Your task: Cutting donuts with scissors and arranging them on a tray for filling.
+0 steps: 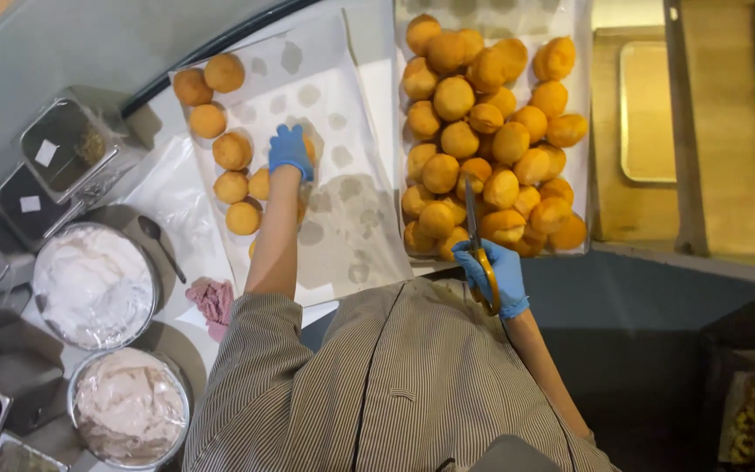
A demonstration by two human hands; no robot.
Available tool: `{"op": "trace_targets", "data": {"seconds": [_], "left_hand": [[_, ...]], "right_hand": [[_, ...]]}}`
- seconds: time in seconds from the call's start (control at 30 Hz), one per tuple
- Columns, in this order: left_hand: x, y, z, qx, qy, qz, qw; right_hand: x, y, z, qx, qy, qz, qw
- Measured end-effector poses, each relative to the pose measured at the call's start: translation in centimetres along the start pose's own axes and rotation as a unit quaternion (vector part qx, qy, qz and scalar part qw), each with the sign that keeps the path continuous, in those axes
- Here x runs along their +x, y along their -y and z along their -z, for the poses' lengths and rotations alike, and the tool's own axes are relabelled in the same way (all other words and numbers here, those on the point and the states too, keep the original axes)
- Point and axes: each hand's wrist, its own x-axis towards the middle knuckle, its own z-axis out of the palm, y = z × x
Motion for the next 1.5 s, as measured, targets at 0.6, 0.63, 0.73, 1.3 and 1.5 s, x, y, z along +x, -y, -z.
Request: {"op": "trace_targets", "data": {"seconds": [0.6,0.63,0.73,1.3,1.5], "left_hand": [[-21.9,-19.1,12.9,-0.581,-0.081,-0.366,0.723],[-22.5,-19.3,13.2,-0.570,-0.101,-0.372,0.725],[-23.5,-19.7,13.6,-0.571,-0.096,-0.394,0.714],[-24.8,-22.2,9.5,-0.543,-0.087,-0.408,0.729],[-18.2,-25.3,10.2,-0.471,-0.096,-0.466,0.743]], "right_hand": [[-5.3,0.8,-0.7,-0.069,0.128,0.151,0.978],[-5.3,0.4,-0.6,-0.067,0.129,0.146,0.979],[-5.2,0.1,0.1,-0.044,0.144,0.147,0.978],[-3.5,2.3,1.3,0.039,0.078,0.118,0.989],[-1.6,0.6,2.1,0.043,-0.024,-0.006,0.999]]}}
